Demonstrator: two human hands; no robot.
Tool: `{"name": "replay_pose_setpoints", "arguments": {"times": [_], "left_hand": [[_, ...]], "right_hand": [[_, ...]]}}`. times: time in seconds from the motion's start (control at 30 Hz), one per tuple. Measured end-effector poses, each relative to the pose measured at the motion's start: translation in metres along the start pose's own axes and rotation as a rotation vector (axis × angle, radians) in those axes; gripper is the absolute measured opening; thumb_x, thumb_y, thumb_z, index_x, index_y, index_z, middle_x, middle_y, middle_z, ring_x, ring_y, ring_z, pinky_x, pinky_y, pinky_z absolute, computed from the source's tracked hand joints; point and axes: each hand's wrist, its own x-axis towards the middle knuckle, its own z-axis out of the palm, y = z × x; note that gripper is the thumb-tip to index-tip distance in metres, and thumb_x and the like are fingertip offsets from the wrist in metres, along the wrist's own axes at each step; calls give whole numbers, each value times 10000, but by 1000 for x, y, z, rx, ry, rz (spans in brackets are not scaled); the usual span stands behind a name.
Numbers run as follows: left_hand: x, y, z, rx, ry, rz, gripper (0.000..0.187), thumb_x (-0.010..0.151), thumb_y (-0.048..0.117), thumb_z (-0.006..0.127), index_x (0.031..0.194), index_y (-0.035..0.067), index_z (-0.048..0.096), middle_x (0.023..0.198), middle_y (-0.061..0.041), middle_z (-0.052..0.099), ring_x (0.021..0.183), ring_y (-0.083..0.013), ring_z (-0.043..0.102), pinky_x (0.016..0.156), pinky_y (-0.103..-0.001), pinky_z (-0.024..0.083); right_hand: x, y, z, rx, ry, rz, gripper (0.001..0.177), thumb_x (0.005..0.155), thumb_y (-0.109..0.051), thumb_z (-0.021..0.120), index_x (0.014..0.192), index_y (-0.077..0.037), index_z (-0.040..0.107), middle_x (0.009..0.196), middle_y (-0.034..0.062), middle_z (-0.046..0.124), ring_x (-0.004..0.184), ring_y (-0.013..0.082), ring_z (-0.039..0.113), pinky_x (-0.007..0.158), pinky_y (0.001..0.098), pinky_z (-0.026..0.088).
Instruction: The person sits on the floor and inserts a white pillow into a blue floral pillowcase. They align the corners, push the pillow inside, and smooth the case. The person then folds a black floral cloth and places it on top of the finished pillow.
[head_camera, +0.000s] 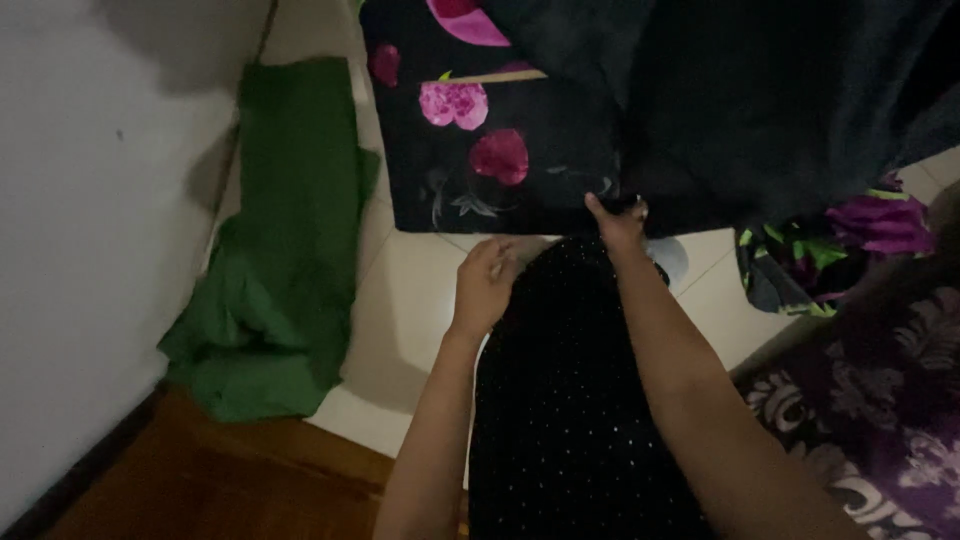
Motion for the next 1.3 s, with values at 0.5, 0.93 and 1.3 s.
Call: {"name": "replay_pose_setpoints", "arguments": {"times": [0.5, 0.93, 1.3], "left_hand": [[-31, 95, 4, 439, 45, 184, 965, 760, 280, 880, 1557, 168, 349, 1603, -224, 239, 1429, -466, 227, 1140, -627, 258], [-182, 250, -38, 464, 170, 756, 1034, 695, 291, 860, 1579, 97, 360, 1592, -230, 404, 1467, -470, 381, 1186, -610, 306], [-260, 421, 2, 573, -109, 1217, 929, 562, 280, 887, 1409, 93, 554, 1422, -164, 566, 1332, -383, 504, 1091, -553, 367]], "right_hand": [[-177, -85, -179, 1306, -386, -219, 670, 760, -147, 791, 1347, 48, 533, 1304, 209, 647, 1194, 369, 640, 1007, 528, 538], [-452, -46, -338, 1202, -394, -660, 373, 816, -89, 785, 1168, 0, 704, 1079, 110, 756, 934, 215, 731, 876, 361, 584], [-530, 99, -436, 1554, -115, -639, 284, 884, -149, 734, 1123, -6, 684, 1039, 112, 743, 906, 236, 718, 825, 387, 579]]}}
